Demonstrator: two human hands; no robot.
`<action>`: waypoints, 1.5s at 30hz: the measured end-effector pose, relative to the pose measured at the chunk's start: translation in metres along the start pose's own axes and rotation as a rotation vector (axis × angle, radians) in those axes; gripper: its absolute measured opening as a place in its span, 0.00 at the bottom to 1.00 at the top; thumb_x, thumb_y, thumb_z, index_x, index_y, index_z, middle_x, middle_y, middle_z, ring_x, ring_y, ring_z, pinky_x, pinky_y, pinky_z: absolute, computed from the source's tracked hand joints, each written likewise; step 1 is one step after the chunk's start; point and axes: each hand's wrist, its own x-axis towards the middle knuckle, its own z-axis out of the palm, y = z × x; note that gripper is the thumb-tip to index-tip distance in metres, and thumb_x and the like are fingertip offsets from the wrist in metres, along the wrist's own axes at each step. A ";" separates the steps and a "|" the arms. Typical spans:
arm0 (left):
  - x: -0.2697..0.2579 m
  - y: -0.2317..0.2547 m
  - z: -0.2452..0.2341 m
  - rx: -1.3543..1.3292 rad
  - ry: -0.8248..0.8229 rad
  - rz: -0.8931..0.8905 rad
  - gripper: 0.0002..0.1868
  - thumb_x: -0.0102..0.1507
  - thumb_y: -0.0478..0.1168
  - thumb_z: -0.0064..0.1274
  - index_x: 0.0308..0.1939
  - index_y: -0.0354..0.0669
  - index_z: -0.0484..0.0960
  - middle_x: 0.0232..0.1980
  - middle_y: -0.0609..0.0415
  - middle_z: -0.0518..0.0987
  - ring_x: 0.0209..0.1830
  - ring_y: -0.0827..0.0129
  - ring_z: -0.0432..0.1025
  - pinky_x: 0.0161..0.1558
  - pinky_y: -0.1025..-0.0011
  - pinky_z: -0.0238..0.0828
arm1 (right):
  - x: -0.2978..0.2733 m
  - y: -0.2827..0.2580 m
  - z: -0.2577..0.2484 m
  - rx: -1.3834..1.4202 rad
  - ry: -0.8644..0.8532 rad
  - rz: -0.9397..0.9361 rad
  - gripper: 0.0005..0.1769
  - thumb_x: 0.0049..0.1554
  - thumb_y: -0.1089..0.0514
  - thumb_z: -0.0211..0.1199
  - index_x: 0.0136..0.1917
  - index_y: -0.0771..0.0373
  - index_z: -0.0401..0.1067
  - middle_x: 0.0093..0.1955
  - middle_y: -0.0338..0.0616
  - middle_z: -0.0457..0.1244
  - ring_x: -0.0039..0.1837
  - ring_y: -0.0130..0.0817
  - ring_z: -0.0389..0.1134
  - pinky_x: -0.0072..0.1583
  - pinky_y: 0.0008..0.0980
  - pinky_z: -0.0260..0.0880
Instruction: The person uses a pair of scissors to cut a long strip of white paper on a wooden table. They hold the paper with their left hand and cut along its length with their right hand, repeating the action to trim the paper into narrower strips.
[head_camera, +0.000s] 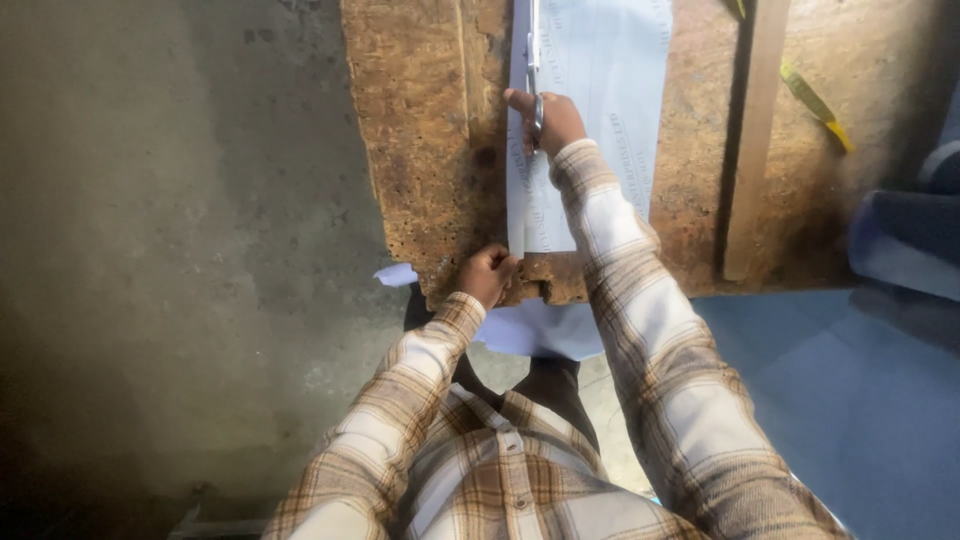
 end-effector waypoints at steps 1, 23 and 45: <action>-0.001 0.001 0.000 -0.004 -0.003 -0.001 0.11 0.70 0.41 0.56 0.33 0.48 0.77 0.20 0.55 0.72 0.14 0.70 0.63 0.16 0.67 0.56 | 0.000 0.001 0.002 -0.004 0.001 0.002 0.32 0.58 0.30 0.62 0.28 0.56 0.68 0.25 0.37 0.65 0.31 0.30 0.65 0.51 0.33 0.71; 0.003 -0.006 -0.002 -0.012 -0.033 0.030 0.13 0.70 0.42 0.56 0.31 0.48 0.76 0.18 0.55 0.72 0.12 0.71 0.63 0.15 0.68 0.58 | 0.019 -0.038 -0.002 0.113 0.034 0.031 0.16 0.62 0.46 0.63 0.45 0.61 0.76 0.23 0.36 0.62 0.27 0.26 0.62 0.45 0.27 0.72; 0.004 -0.014 -0.002 -0.045 -0.076 0.022 0.12 0.70 0.42 0.57 0.33 0.46 0.76 0.18 0.54 0.72 0.14 0.71 0.63 0.17 0.70 0.59 | 0.064 -0.052 -0.011 0.162 0.058 -0.028 0.13 0.64 0.54 0.63 0.48 0.65 0.81 0.26 0.35 0.63 0.25 0.25 0.63 0.31 0.24 0.66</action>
